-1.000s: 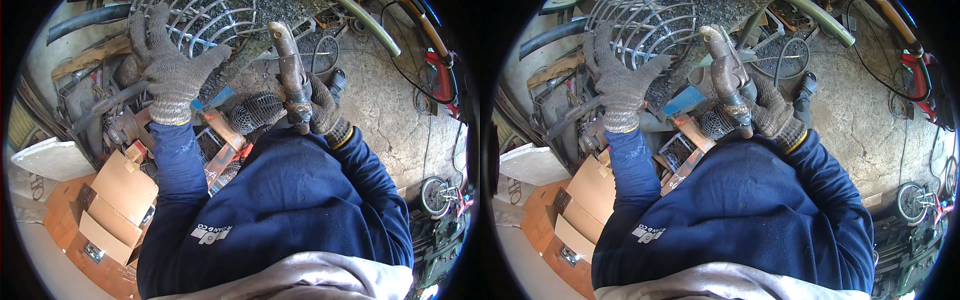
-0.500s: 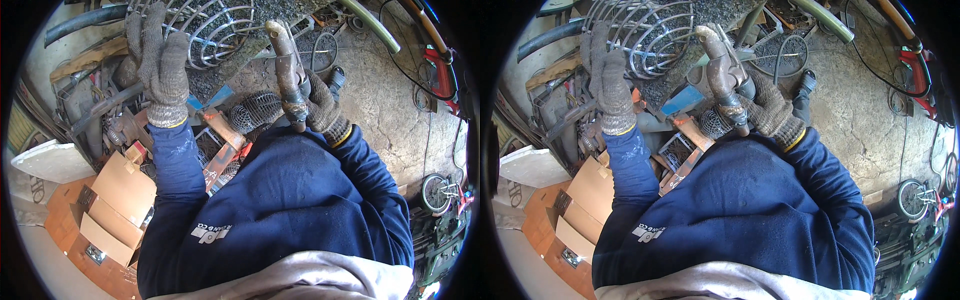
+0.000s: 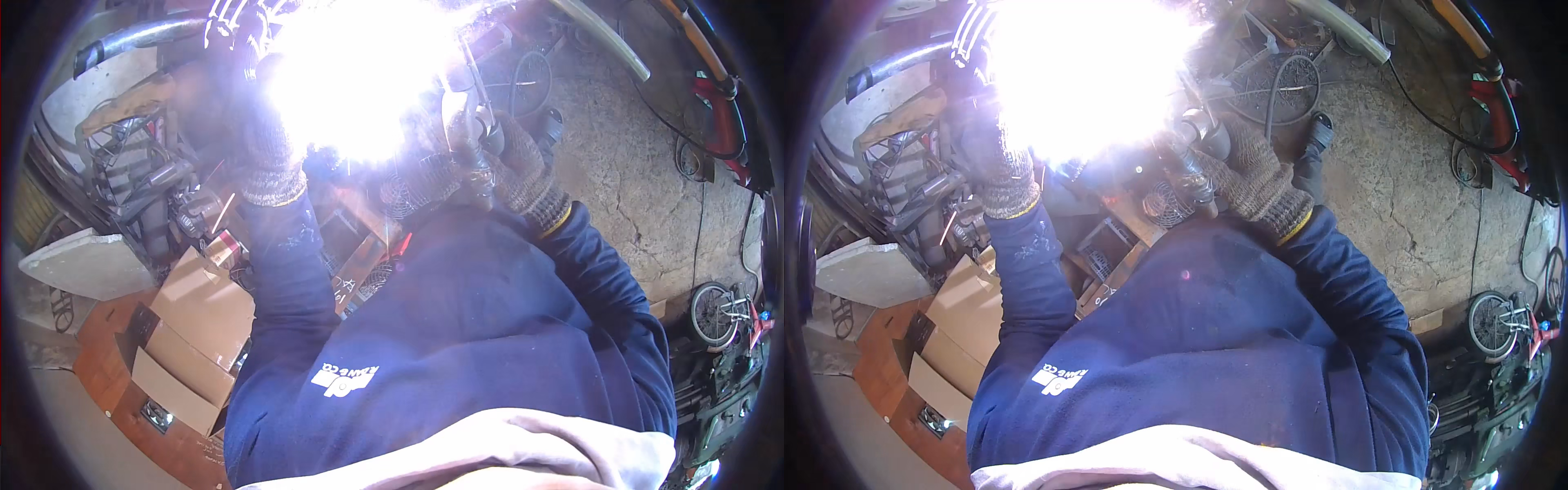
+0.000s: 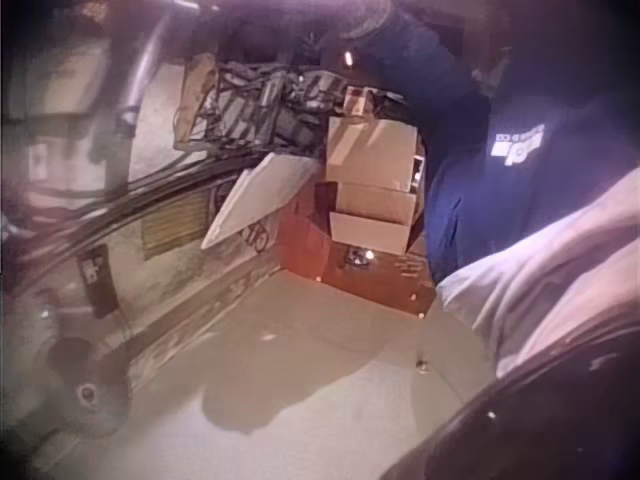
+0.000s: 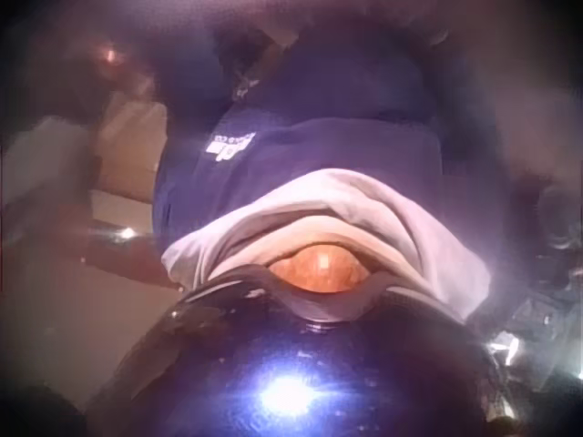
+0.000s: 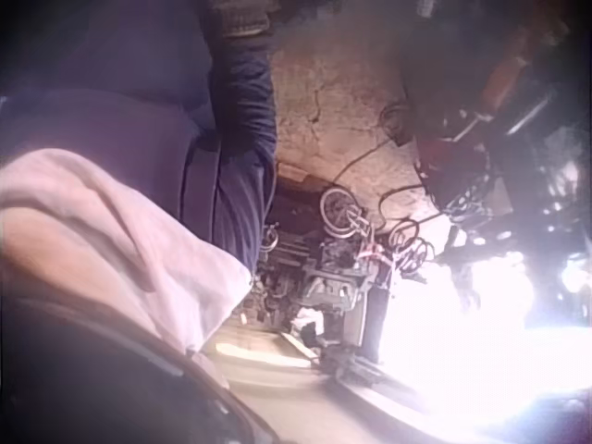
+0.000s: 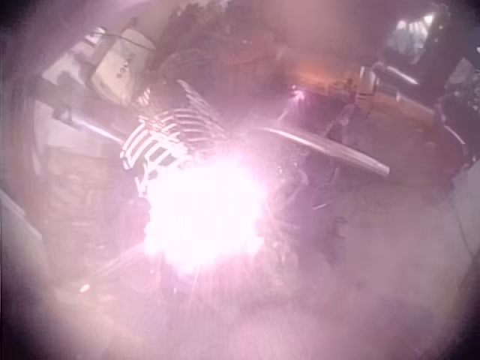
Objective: The person welds a metal cage-like structure using a hand-held welder, then taps the joints with a hammer. They later use an angle grinder on the metal, producing sparks, while wearing gloves.
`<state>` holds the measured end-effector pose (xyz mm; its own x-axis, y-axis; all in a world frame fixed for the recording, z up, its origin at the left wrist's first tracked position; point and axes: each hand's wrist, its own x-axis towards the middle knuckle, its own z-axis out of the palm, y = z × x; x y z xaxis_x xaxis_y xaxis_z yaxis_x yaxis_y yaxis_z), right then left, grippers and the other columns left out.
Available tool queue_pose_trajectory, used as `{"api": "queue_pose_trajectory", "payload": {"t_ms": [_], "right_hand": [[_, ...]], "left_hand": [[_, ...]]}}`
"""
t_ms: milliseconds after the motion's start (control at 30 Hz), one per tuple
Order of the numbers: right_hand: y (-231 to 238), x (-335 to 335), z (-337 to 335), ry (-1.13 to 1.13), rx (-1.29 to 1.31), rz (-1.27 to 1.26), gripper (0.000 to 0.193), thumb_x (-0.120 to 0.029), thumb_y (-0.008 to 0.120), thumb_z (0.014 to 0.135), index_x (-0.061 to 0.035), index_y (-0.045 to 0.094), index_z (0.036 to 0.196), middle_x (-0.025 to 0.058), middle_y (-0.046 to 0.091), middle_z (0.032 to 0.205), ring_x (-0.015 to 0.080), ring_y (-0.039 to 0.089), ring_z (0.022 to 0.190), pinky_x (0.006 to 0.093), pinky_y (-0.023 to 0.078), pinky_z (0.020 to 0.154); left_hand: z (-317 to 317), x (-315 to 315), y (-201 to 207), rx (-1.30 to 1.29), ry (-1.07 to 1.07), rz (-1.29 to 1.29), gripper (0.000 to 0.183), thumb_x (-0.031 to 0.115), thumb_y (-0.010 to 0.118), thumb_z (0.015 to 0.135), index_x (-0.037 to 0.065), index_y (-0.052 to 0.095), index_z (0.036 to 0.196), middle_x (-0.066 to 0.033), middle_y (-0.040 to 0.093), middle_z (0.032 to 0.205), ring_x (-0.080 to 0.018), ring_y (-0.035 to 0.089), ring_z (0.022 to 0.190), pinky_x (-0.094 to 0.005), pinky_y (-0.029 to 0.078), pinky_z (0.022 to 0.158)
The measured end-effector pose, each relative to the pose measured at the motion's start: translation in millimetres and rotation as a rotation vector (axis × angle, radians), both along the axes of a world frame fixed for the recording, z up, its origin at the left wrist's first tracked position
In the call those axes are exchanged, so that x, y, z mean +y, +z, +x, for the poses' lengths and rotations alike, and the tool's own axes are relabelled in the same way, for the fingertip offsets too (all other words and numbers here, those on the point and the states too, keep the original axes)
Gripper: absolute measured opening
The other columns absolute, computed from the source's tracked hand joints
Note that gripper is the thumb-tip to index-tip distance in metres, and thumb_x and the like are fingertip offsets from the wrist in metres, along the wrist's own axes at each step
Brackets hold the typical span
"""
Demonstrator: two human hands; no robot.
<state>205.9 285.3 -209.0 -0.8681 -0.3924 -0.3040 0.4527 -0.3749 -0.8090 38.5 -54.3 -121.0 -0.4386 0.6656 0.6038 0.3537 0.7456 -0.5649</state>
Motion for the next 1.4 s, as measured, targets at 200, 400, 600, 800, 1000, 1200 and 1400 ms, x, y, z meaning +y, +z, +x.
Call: {"api": "queue_pose_trajectory", "payload": {"t_ms": [200, 400, 600, 800, 1000, 1200, 1400], "right_hand": [[5, -6, 4, -0.137, -0.224, -0.435, 0.034, -0.008, 0.064, 0.094, -0.0013, 0.052, 0.125, 0.0089, 0.059, 0.118, 0.0178, 0.059, 0.11, 0.0306, 0.049, 0.094], [-6, 0, -1, 0.017, -0.251, -0.106, 0.045, -0.012, 0.067, 0.093, -0.0028, 0.049, 0.133, 0.0084, 0.062, 0.117, 0.016, 0.061, 0.105, 0.0325, 0.052, 0.089], [31, 9, 9, -0.2, 0.117, 0.035, 0.055, -0.027, 0.07, 0.092, -0.0032, 0.047, 0.136, 0.0079, 0.062, 0.122, 0.0198, 0.062, 0.109, 0.0357, 0.052, 0.092], [26, 4, 9, -0.153, 0.142, 0.142, 0.056, -0.03, 0.07, 0.092, -0.0026, 0.049, 0.136, 0.0073, 0.062, 0.122, 0.0177, 0.062, 0.109, 0.0349, 0.051, 0.093], [23, 3, 8, -0.117, 0.097, 0.024, 0.058, -0.026, 0.072, 0.092, -0.0015, 0.046, 0.138, 0.01, 0.061, 0.125, 0.0186, 0.06, 0.113, 0.0347, 0.048, 0.097], [30, 4, 4, -0.09, 0.071, 0.041, 0.066, -0.028, 0.074, 0.09, 0.0008, 0.043, 0.141, 0.0171, 0.058, 0.133, 0.026, 0.057, 0.122, 0.04, 0.045, 0.104], [32, 2, 5, -0.119, 0.088, 0.079, 0.06, -0.027, 0.074, 0.09, -0.0028, 0.047, 0.138, 0.008, 0.064, 0.121, 0.0159, 0.063, 0.107, 0.0324, 0.05, 0.095]], "left_hand": [[15, -25, 10, 0.268, 0.037, -0.233, 0.041, 0.022, 0.054, 0.1, 0.0, 0.051, 0.134, -0.0157, 0.061, 0.122, -0.0294, 0.065, 0.103, -0.0406, 0.056, 0.088], [21, 50, 38, -0.203, -0.029, 0.114, 0.033, 0.019, 0.054, 0.1, 0.001, 0.058, 0.128, -0.0125, 0.066, 0.115, -0.0257, 0.067, 0.096, -0.0346, 0.056, 0.083], [31, 71, 57, -0.534, -0.063, 0.445, 0.029, 0.016, 0.054, 0.1, 0.001, 0.061, 0.124, -0.0115, 0.068, 0.114, -0.0235, 0.067, 0.097, -0.0325, 0.055, 0.085], [34, 62, 49, -0.805, -0.015, 0.871, 0.029, 0.014, 0.056, 0.1, -0.002, 0.062, 0.123, -0.0134, 0.065, 0.122, -0.0227, 0.064, 0.109, -0.0349, 0.052, 0.095], [26, 27, 30, -0.774, -0.204, 0.622, 0.03, 0.014, 0.054, 0.101, 0.002, 0.06, 0.127, -0.0157, 0.06, 0.132, -0.0274, 0.06, 0.118, -0.0398, 0.05, 0.099], [23, 96, 76, -0.712, -0.212, 0.608, 0.035, 0.026, 0.052, 0.101, 0.008, 0.06, 0.131, -0.0139, 0.055, 0.139, -0.0349, 0.041, 0.136, -0.0466, 0.033, 0.112], [24, 95, 76, -0.733, -0.201, 0.613, 0.04, 0.033, 0.051, 0.101, 0.009, 0.058, 0.133, -0.0127, 0.054, 0.141, -0.0359, 0.036, 0.139, -0.0492, 0.028, 0.114]]}}
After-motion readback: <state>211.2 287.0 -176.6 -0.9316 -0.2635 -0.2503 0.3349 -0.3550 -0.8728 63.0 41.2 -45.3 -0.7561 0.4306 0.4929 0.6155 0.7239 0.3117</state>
